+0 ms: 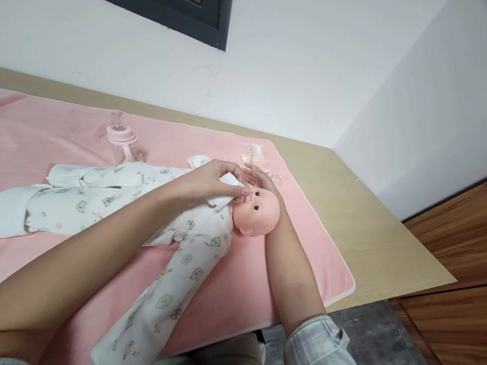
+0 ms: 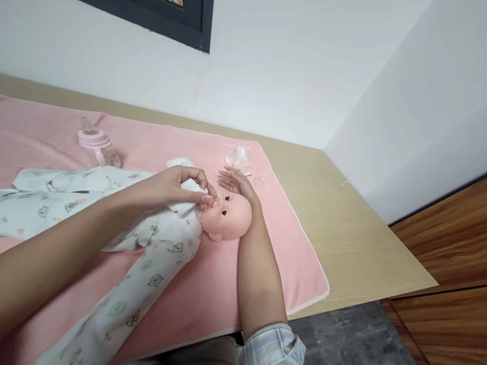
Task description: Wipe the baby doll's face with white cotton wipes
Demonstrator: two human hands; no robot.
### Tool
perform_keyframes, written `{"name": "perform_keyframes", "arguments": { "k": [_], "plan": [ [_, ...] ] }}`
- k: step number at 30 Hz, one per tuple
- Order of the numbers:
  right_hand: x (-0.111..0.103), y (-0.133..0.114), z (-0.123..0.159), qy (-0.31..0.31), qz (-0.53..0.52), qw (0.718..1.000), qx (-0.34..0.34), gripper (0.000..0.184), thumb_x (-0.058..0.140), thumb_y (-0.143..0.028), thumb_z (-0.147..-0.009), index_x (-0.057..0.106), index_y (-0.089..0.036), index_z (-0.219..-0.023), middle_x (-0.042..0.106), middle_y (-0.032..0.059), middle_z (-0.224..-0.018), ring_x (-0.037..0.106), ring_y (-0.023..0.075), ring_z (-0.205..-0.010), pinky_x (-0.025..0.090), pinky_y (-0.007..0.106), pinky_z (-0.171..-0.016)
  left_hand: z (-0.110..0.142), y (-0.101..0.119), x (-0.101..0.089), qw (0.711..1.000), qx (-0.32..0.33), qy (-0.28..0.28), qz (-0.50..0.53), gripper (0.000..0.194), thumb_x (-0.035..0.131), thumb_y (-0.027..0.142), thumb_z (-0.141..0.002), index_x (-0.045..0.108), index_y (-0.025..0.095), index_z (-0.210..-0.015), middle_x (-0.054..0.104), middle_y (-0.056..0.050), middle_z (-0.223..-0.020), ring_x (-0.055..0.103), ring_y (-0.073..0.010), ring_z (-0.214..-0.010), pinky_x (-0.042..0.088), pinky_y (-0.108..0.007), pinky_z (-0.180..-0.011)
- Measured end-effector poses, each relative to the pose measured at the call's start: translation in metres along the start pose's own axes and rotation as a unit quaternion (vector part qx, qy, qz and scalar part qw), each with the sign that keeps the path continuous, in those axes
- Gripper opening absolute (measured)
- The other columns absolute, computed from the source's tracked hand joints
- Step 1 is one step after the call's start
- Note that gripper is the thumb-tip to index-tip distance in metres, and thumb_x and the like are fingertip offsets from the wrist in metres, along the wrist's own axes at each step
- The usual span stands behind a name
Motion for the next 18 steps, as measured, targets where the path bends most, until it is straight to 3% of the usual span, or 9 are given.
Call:
{"name": "perform_keyframes", "arguments": {
  "k": [3,9,13,18],
  "plan": [
    [-0.001,0.002,0.002,0.007,-0.027,0.999,0.026,0.040,0.069,-0.050,-0.085,0.062,-0.030,-0.119,0.070,0.0025,-0.127,0.061,0.0241,-0.129,0.047,0.049,-0.116,-0.001,0.006,-0.005,0.996,0.048,0.005,-0.075,0.025,0.080,0.043,-0.072,0.077,0.020,-0.082,0.076,-0.002,-0.089,0.072,-0.0251,-0.092,0.057,-0.028,-0.077],
    [-0.004,0.008,-0.001,0.012,-0.044,0.997,0.056,0.044,0.071,-0.049,-0.083,0.062,-0.029,-0.121,0.071,0.0036,-0.127,0.064,0.0227,-0.126,0.046,0.048,-0.116,-0.003,0.000,-0.006,0.994,0.059,-0.006,-0.089,0.023,0.074,0.041,-0.079,0.083,0.022,-0.089,0.079,-0.002,-0.091,0.073,-0.0247,-0.091,0.054,-0.028,-0.078],
    [-0.003,0.003,0.001,0.018,-0.037,0.998,0.045,0.043,0.071,-0.049,-0.084,0.062,-0.029,-0.121,0.070,0.0033,-0.129,0.063,0.0226,-0.128,0.046,0.047,-0.117,-0.003,-0.001,-0.002,0.989,0.062,0.006,-0.134,0.021,0.071,0.036,-0.081,0.083,0.022,-0.091,0.080,0.000,-0.090,0.073,-0.0238,-0.087,0.053,-0.029,-0.078],
    [0.002,-0.004,0.008,0.019,-0.007,0.999,0.024,0.038,0.066,-0.050,-0.087,0.063,-0.030,-0.119,0.072,0.0019,-0.126,0.062,0.0237,-0.130,0.046,0.049,-0.118,0.000,0.012,0.001,0.977,0.114,0.045,-0.176,0.022,0.068,0.029,-0.081,0.079,0.021,-0.098,0.079,0.000,-0.101,0.072,-0.0219,-0.095,0.052,-0.027,-0.083]
  ]
}}
Point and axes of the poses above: each hand's wrist, its own z-axis away from the middle knuckle, its own x-axis out of the palm, y = z × x, the point moved 8 cm from there along -z, towards the middle knuckle
